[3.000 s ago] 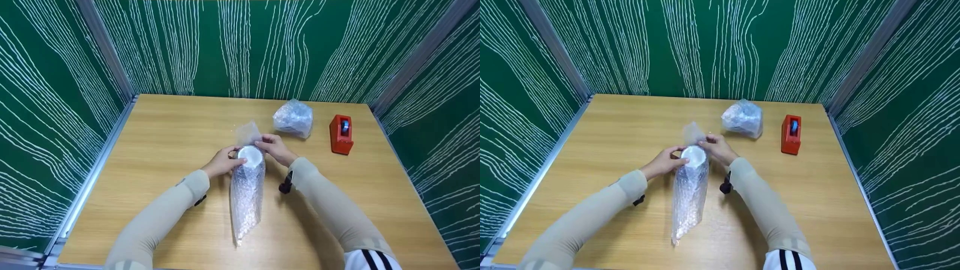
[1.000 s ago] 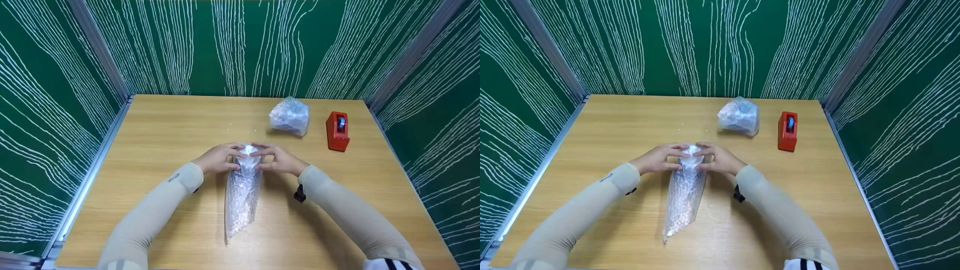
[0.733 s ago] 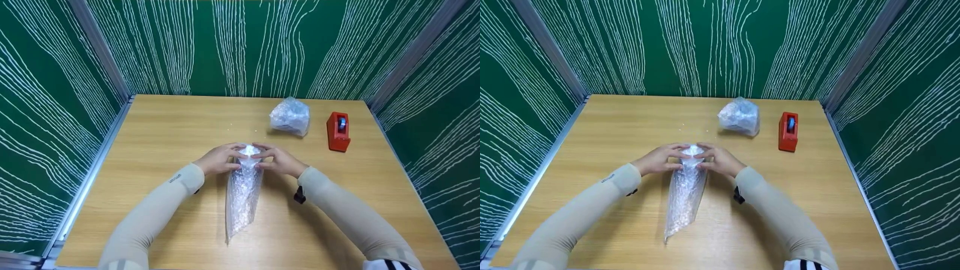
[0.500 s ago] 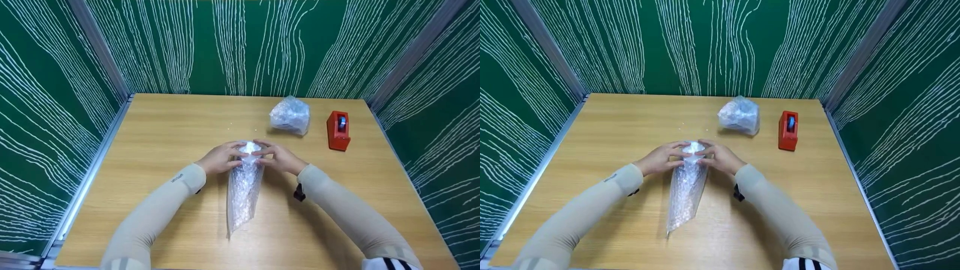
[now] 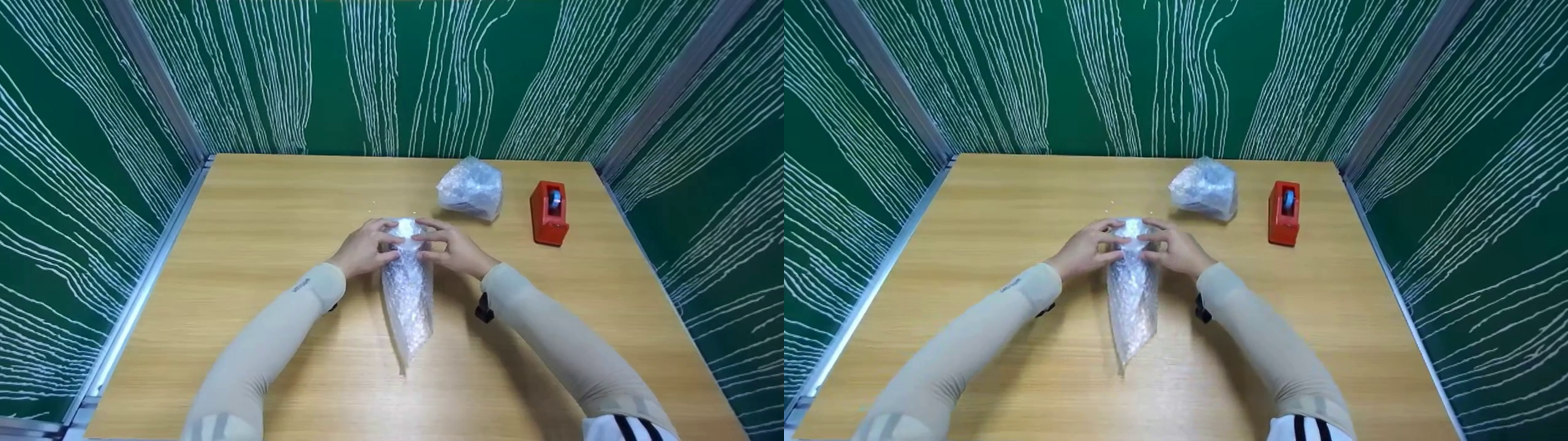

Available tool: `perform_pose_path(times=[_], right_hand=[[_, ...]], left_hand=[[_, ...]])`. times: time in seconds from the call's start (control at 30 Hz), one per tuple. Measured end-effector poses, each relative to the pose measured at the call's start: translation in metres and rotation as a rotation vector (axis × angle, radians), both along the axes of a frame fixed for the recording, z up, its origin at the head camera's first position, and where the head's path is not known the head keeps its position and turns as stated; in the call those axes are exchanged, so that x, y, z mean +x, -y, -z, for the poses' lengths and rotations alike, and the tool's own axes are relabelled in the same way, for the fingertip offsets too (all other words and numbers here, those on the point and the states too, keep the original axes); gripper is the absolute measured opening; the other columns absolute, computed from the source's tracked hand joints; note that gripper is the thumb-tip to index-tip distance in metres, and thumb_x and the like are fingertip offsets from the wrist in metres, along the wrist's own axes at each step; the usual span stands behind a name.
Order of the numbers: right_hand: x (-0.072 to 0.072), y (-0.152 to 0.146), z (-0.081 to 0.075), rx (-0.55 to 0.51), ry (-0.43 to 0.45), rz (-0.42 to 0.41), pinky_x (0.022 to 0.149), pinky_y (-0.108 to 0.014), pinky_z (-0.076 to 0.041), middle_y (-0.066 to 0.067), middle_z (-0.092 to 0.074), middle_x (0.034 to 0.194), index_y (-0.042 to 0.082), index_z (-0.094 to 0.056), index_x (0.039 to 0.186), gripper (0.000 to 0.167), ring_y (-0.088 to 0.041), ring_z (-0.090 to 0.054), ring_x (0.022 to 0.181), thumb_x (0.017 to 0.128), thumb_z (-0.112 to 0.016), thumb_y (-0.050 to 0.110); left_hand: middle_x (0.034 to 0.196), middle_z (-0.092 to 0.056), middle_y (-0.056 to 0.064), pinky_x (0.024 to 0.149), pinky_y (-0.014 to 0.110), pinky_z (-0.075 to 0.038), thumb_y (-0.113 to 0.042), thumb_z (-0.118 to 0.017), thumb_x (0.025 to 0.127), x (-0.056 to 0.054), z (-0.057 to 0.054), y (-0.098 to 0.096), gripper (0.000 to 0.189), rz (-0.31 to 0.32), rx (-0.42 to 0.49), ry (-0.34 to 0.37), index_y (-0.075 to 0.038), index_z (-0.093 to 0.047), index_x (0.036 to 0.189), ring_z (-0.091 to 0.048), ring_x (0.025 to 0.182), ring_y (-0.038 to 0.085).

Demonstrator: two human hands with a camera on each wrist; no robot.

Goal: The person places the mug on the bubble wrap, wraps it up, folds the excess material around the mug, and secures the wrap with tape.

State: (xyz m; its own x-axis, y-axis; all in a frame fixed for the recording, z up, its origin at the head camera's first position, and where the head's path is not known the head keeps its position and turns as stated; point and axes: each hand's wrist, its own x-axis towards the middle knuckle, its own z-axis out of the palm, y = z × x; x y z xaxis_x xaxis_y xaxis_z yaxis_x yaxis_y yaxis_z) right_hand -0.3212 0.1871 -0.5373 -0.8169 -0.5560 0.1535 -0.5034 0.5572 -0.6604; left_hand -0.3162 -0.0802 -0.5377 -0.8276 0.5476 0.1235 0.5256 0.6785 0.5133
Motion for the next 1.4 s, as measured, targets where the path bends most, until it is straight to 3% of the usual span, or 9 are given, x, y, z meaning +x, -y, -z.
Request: perform_pose_path(times=[0.2,0.47,0.67,0.8,1.07,1.4], right_hand=[[-0.002,0.005,-0.001,0.017,0.014,0.074,0.132,-0.061,-0.031,-0.008,-0.051,0.168,0.013,-0.080,0.129,0.038,-0.038,-0.041,0.159,0.094,-0.087,0.027],[0.001,0.014,0.006,0.027,-0.119,0.109,0.127,-0.061,-0.039,-0.012,-0.058,0.160,0.010,-0.082,0.119,0.033,-0.040,-0.049,0.151,0.092,-0.089,0.025],[0.003,0.014,0.007,0.027,-0.175,0.096,0.126,-0.061,-0.041,-0.015,-0.060,0.158,0.008,-0.082,0.119,0.033,-0.042,-0.053,0.147,0.092,-0.089,0.025],[0.006,0.010,0.009,0.016,-0.212,0.064,0.125,-0.062,-0.042,-0.016,-0.061,0.156,0.007,-0.081,0.123,0.037,-0.043,-0.053,0.146,0.091,-0.090,0.023],[0.020,-0.002,0.016,-0.024,-0.440,-0.057,0.117,-0.062,-0.050,-0.022,-0.069,0.141,0.003,-0.078,0.124,0.044,-0.046,-0.062,0.134,0.085,-0.094,0.015],[0.048,-0.013,0.017,0.093,-0.468,-0.189,0.107,-0.055,-0.059,-0.016,-0.072,0.136,0.006,-0.077,0.127,0.049,-0.038,-0.067,0.125,0.080,-0.094,0.007]], left_hand=[[0.165,-0.053,0.009,0.130,0.054,-0.039,-0.035,-0.072,0.106,-0.001,-0.002,-0.002,0.037,0.008,-0.011,0.001,-0.021,-0.075,0.140,-0.043,0.157,0.034],[0.169,-0.047,0.007,0.131,0.057,-0.036,-0.042,-0.066,0.105,0.001,-0.004,0.003,0.044,0.022,-0.013,0.054,-0.023,-0.072,0.145,-0.037,0.162,0.033],[0.167,-0.049,0.008,0.130,0.056,-0.038,-0.049,-0.072,0.103,0.000,-0.003,0.000,0.048,0.016,-0.032,0.027,-0.021,-0.074,0.142,-0.039,0.160,0.033],[0.165,-0.051,0.008,0.130,0.055,-0.039,-0.045,-0.074,0.103,0.000,-0.001,-0.001,0.044,0.006,-0.034,0.022,-0.021,-0.076,0.139,-0.041,0.159,0.033],[0.160,-0.055,0.012,0.128,0.053,-0.042,-0.039,-0.077,0.102,0.001,-0.003,0.000,0.039,0.022,0.003,0.004,-0.016,-0.079,0.133,-0.047,0.152,0.034],[0.160,-0.054,0.009,0.127,0.052,-0.043,-0.040,-0.077,0.102,-0.001,0.000,-0.001,0.038,0.005,0.003,0.027,-0.019,-0.079,0.134,-0.047,0.151,0.032]])
